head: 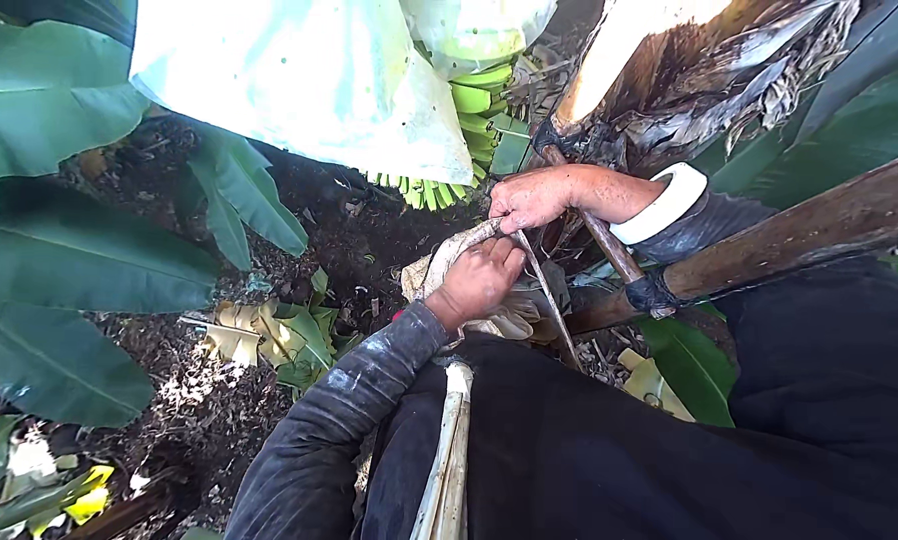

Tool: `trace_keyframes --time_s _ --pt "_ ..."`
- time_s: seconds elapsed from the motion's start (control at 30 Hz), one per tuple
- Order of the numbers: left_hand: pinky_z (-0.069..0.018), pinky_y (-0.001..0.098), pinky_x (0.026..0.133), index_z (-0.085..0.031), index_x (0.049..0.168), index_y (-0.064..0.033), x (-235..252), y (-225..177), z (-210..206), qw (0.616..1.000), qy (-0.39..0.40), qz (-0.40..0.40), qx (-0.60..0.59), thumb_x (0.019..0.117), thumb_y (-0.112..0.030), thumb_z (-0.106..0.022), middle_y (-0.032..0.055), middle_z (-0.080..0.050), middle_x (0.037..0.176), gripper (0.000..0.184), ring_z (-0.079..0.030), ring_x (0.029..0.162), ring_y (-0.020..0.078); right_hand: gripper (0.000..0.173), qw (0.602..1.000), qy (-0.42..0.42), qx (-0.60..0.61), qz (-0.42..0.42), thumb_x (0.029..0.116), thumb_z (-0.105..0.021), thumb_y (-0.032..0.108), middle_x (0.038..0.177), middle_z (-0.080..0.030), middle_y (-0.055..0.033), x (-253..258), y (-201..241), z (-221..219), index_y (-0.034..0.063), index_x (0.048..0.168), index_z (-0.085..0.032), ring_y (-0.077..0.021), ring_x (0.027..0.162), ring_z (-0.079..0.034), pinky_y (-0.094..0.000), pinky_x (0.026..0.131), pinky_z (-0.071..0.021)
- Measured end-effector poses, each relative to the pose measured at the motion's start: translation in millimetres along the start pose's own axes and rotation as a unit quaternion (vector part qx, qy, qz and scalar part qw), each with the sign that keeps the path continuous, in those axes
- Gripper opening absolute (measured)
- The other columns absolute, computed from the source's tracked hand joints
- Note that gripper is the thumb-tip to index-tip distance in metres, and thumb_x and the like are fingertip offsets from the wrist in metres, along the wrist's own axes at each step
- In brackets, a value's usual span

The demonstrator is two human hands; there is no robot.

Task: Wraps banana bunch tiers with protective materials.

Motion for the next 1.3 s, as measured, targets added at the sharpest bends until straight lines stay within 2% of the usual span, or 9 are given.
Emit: trace_keyframes --time_s 0.3,0.37,0.47,0.63,0.77,0.87,1.0,1.2,1.3 --pt "-0.0545 0.0438 0.076 -0.07 0.086 -0.0054 -25 -21 185 0.974 -0.217 -0.045 0.04 0.0913 -0.005 -0.059 0.0118 -0.071 0.095 0.011 -0.068 0.087 0.0271 0.037 0.999 -0.027 0.042 -0.016 0.109 -0.041 0.021 0.09 -0.065 -0.0142 -5 4 1 0.0031 0.093 -0.069 -0.03 0.09 -0.064 -0.0542 0.082 -0.0494" --pt "-0.053 0.045 0.098 -0.067 0.099 -0.0044 -47 -3 224 0.95 -0.296 -0.065 0.081 0.0978 -0.006 -0.063 0.0119 -0.071 0.115 0.004 -0.066 0.114 0.0273 0.035 0.989 -0.047 0.142 -0.003 0.1096 -0.038 0.015 0.096 -0.066 -0.0154 -14 20 7 -0.0011 0.104 -0.068 -0.0256 0.091 -0.064 -0.0475 0.084 -0.0515" --pt "-0.0499 0.0499 0.105 -0.062 0.098 -0.0046 -61 23 258 0.916 -0.366 -0.095 0.135 0.0972 -0.003 -0.065 0.0116 -0.071 0.114 0.003 -0.065 0.118 0.0292 0.031 0.957 -0.071 0.279 0.019 0.1066 -0.041 0.013 0.113 -0.065 -0.0069 -25 38 13 0.0037 0.127 -0.061 -0.0099 0.104 -0.062 -0.0323 0.095 -0.0508" --pt "-0.041 0.0555 0.116 -0.064 0.096 -0.0032 -92 45 283 0.904 -0.39 -0.066 0.162 0.102 -0.002 -0.053 0.0112 -0.071 0.119 0.012 -0.059 0.131 0.0327 0.034 0.807 -0.116 0.565 0.129 0.1102 -0.033 0.03 0.09 -0.071 0.0052 -13 38 1 0.0187 0.114 -0.064 -0.0023 0.076 -0.067 -0.0231 0.064 -0.0574" --pt "-0.0387 0.0565 0.117 -0.071 0.098 -0.0053 -122 61 276 0.901 -0.406 -0.022 0.15 0.1005 -0.003 -0.058 0.0083 -0.073 0.118 0.013 -0.058 0.131 0.0331 0.057 0.682 -0.091 0.696 0.206 0.1049 -0.017 0.038 0.111 -0.074 -0.0045 -18 86 28 0.0153 0.129 -0.062 -0.0115 0.095 -0.071 -0.0313 0.077 -0.0609" --pt "-0.0435 0.0537 0.113 -0.074 0.097 -0.0048 -141 73 262 0.899 -0.402 0.02 0.172 0.0977 -0.001 -0.061 0.0106 -0.073 0.118 0.013 -0.06 0.127 0.0339 0.045 0.728 -0.083 0.643 0.224 0.1098 -0.028 0.038 0.116 -0.072 -0.003 -16 91 21 0.0147 0.135 -0.057 -0.0118 0.104 -0.07 -0.033 0.089 -0.0601" --pt "-0.0445 0.0542 0.106 -0.077 0.105 -0.0065 -158 74 247 0.908 -0.251 0.256 0.216 0.0981 -0.005 -0.056 0.0109 -0.07 0.125 0.022 -0.057 0.126 0.0351 0.014 0.791 -0.163 0.564 0.172 0.0944 -0.068 0.002 0.092 -0.076 -0.0046 -5 100 9 0.0009 0.109 -0.07 -0.0108 0.083 -0.073 -0.0305 0.08 -0.0625" --pt "-0.0631 0.0378 0.075 -0.062 0.13 -0.0034 -90 -6 179 0.899 -0.222 0.356 -0.124 0.098 -0.051 -0.063 0.0047 -0.072 0.103 0.058 -0.07 0.084 0.0127 0.021 0.854 -0.313 0.391 0.14 0.0763 -0.091 0.023 0.076 -0.075 0.002 -5 105 -1 0.0095 0.086 -0.077 -0.0034 0.069 -0.069 -0.0259 0.068 -0.0607" --pt "-0.0619 0.0328 0.066 -0.066 0.118 -0.0035 -70 -11 150 0.882 -0.263 0.329 -0.211 0.0976 -0.032 -0.071 0.0028 -0.072 0.089 0.036 -0.068 0.071 0.0105 0.032 0.856 -0.352 0.346 0.152 0.0671 -0.095 0.028 0.078 -0.074 0.0051 -11 111 -7 0.0122 0.088 -0.077 -0.0005 0.071 -0.069 -0.0229 0.069 -0.0597"
Point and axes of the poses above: each hand's wrist, its own x-axis towards the middle knuckle, its own z-axis out of the back of the hand, y = z × x, the point moved 2 cm from there along x, towards the middle knuckle
